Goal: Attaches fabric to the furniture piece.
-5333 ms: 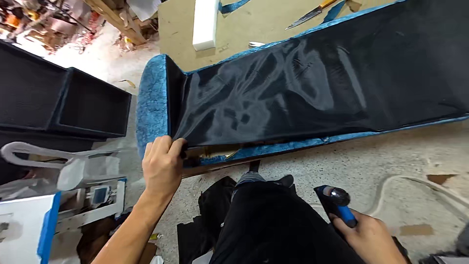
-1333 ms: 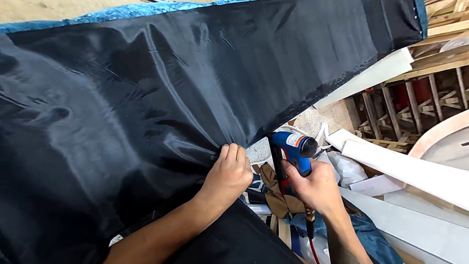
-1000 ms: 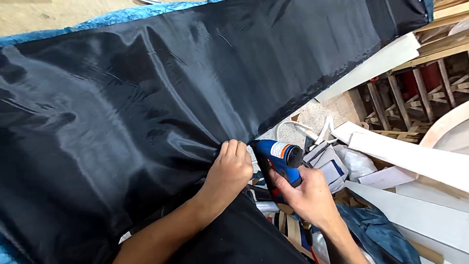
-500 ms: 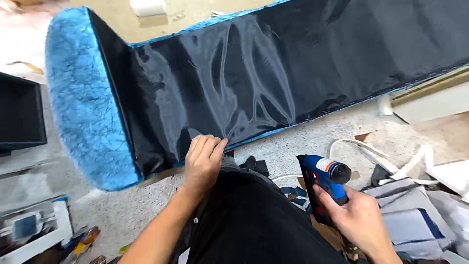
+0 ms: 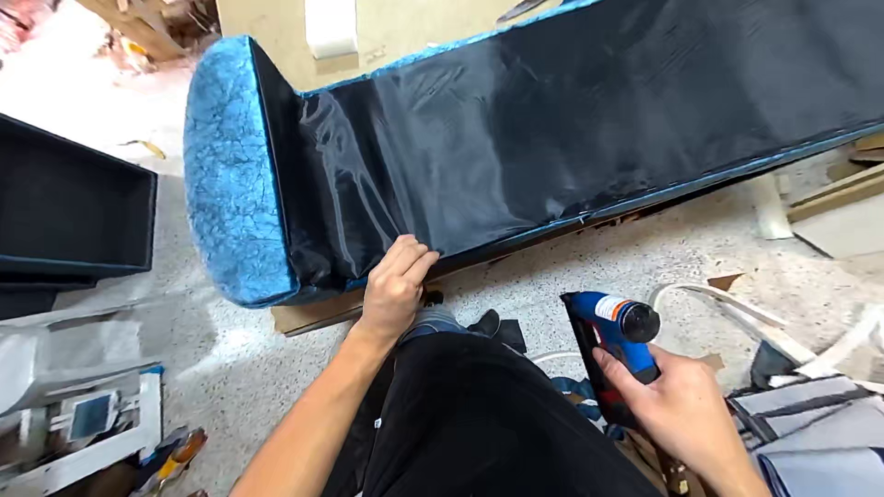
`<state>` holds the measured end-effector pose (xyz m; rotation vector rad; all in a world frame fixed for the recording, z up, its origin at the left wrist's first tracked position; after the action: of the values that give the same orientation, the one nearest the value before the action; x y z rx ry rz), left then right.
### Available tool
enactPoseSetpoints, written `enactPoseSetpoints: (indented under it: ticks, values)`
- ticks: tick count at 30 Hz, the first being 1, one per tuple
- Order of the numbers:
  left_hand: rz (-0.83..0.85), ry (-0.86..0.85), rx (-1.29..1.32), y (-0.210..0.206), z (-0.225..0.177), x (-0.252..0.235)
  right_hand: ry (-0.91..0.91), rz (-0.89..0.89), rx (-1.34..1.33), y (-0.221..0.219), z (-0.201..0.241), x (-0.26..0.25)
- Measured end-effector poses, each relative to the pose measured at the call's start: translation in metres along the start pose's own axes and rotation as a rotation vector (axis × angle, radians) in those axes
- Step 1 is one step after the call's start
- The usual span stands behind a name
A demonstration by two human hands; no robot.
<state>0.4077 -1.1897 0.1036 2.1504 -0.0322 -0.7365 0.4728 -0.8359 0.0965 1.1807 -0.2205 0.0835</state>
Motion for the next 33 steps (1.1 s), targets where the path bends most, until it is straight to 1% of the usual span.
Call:
enactPoseSetpoints:
  ticks: [4,7,9,13,16,20,23,27,33]
  values:
    - [-0.017,-0.075,0.037,0.004,0.005,-0.005,-0.077,0.026,-0.069,-0.004,0.004,0.006]
    - [-0.085,-0.07,0.081,0.016,0.009,-0.019,-0.114,0.035,-0.087,0.001,0.023,-0.002]
    - [-0.084,-0.062,0.131,0.02,0.009,-0.021,-0.121,0.039,-0.104,0.006,0.037,-0.01]
    - [0.041,-0.077,0.19,0.007,0.02,0.003,-0.151,0.047,-0.187,0.017,0.063,-0.031]
    - [0.092,-0.093,0.227,0.001,0.025,0.006,-0.207,0.066,-0.219,0.02,0.08,-0.046]
    - [0.162,-0.108,0.259,-0.001,0.025,0.002,-0.234,0.049,-0.201,0.025,0.093,-0.062]
    - [0.2,-0.115,0.286,-0.002,0.026,0.0,-0.269,0.044,-0.113,0.026,0.095,-0.068]
    - [0.214,-0.12,0.3,-0.002,0.026,-0.001,-0.247,0.05,-0.012,0.016,0.106,-0.06]
    - [0.238,-0.128,0.297,-0.002,0.027,-0.001,-0.1,0.019,-0.043,-0.014,0.156,-0.037]
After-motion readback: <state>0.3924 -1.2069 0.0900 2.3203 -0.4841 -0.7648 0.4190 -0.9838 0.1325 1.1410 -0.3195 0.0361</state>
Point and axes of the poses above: each hand's wrist, its own x-axis away from the middle knuckle, its own y-axis out of the back of the hand, z = x × y, the point moved 8 cm from there along -x, towards the middle knuckle, and after that the axes turned 9 degrees about x, right-handed, at the moved point
